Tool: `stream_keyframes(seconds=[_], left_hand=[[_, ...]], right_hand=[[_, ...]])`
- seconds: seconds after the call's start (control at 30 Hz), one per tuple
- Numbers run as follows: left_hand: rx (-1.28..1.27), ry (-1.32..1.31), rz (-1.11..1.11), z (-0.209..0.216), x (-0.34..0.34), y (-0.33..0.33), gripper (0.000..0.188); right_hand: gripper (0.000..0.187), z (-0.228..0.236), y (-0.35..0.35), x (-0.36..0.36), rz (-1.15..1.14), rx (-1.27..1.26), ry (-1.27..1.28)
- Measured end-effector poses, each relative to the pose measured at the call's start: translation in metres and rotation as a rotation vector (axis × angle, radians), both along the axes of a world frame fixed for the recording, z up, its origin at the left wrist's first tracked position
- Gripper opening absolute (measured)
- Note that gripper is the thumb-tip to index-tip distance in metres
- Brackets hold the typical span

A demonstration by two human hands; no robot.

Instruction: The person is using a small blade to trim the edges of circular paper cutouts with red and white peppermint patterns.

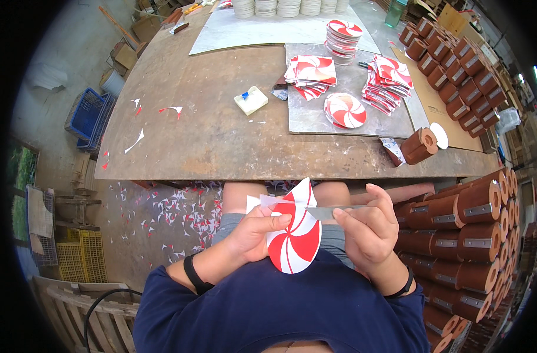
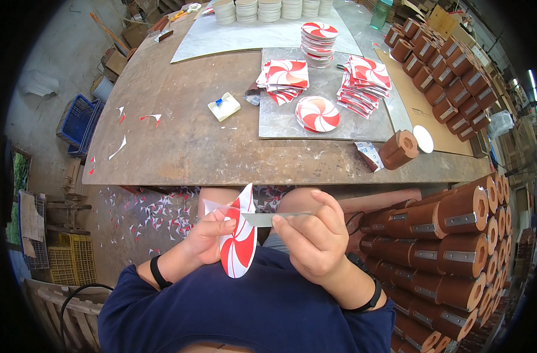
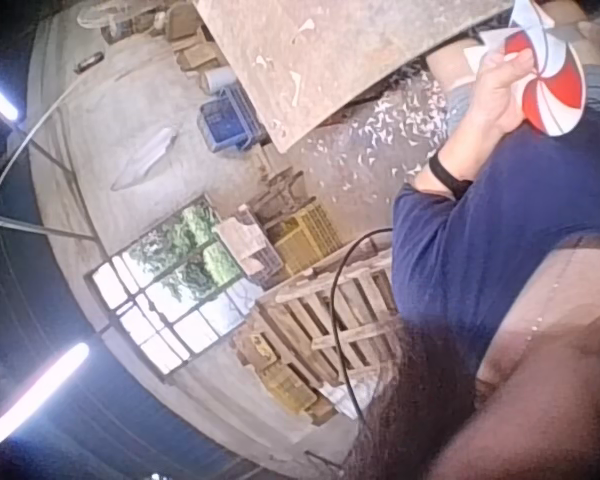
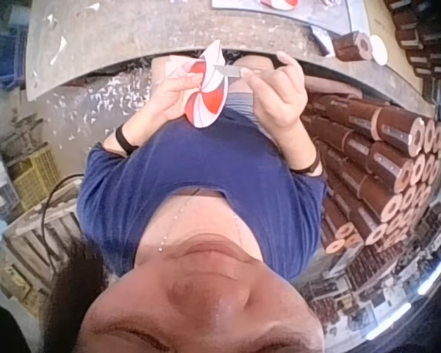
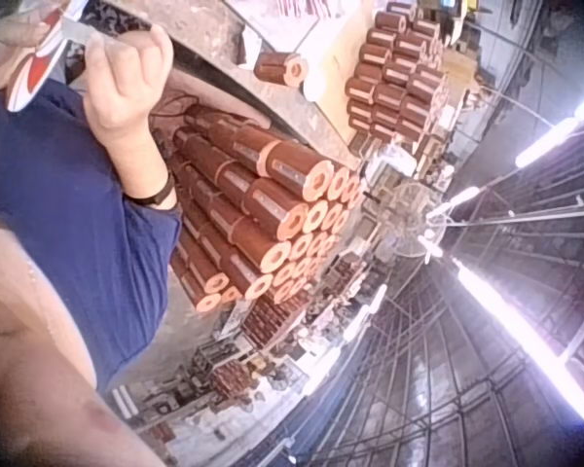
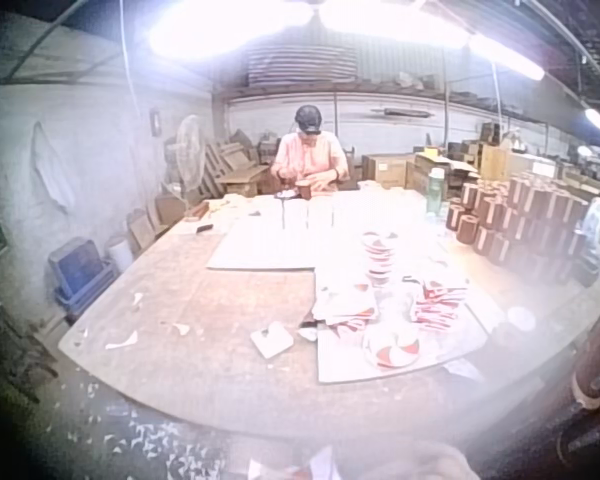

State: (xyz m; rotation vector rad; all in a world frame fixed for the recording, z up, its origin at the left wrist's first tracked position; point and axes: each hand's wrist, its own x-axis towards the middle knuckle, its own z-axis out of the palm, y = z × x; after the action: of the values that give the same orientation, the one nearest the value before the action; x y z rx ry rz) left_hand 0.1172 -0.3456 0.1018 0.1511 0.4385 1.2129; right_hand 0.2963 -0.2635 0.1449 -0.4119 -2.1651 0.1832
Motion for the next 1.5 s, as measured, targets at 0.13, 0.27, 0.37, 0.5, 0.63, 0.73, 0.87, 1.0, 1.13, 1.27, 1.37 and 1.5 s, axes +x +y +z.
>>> stream_keyframes(seconds=[0.13,0.27,0.37,0.5,0.63,0.73,0.87,1.0,1.13,1.27,1.37,1.5], left_hand=[[0.044,-0.029,0.019,0.010,0.002,0.006,0.036],[0.018,-0.102,0.023,0.008,0.003,0.007,0.036],[-0.022,-0.093,0.054,0.001,0.003,0.006,0.036],[-0.016,-0.068,0.068,-0.001,0.001,0.004,0.038],[0.058,-0.114,0.061,-0.011,0.001,0.005,0.040],[-0.042,-0.129,0.075,-0.004,0.002,0.006,0.039],[-0.037,-0.114,0.052,-0.005,0.002,0.007,0.035],[-0.054,-0.092,0.066,-0.001,0.004,0.006,0.034],[-0.079,-0.082,0.061,0.001,0.001,0.005,0.034],[-0.039,-0.007,0.092,0.003,0.000,0.008,0.035],[-0.037,-0.076,0.082,0.003,0.001,0.008,0.035],[-0.036,-0.034,0.060,-0.003,0.000,0.005,0.035]], right_hand=[[0.025,0.003,-0.005,0.008,0.044,0.065,0.014],[0.026,0.008,-0.011,0.008,0.077,0.140,-0.041],[0.027,0.003,-0.011,0.006,0.038,0.181,-0.041],[0.027,0.001,-0.011,0.005,-0.008,0.246,-0.063],[0.027,-0.002,-0.010,0.003,-0.030,0.281,-0.058],[0.027,-0.004,-0.008,0.002,-0.046,0.290,-0.056],[0.024,-0.006,-0.004,0.002,-0.050,0.226,-0.058],[0.025,-0.008,0.001,0.002,-0.054,0.214,-0.039],[0.025,-0.006,0.002,0.001,-0.074,0.175,-0.025],[0.027,-0.002,-0.006,0.003,-0.018,0.209,-0.031],[0.022,-0.001,-0.005,0.004,-0.011,0.168,-0.074],[0.024,-0.006,0.000,0.002,-0.045,0.180,-0.049]])
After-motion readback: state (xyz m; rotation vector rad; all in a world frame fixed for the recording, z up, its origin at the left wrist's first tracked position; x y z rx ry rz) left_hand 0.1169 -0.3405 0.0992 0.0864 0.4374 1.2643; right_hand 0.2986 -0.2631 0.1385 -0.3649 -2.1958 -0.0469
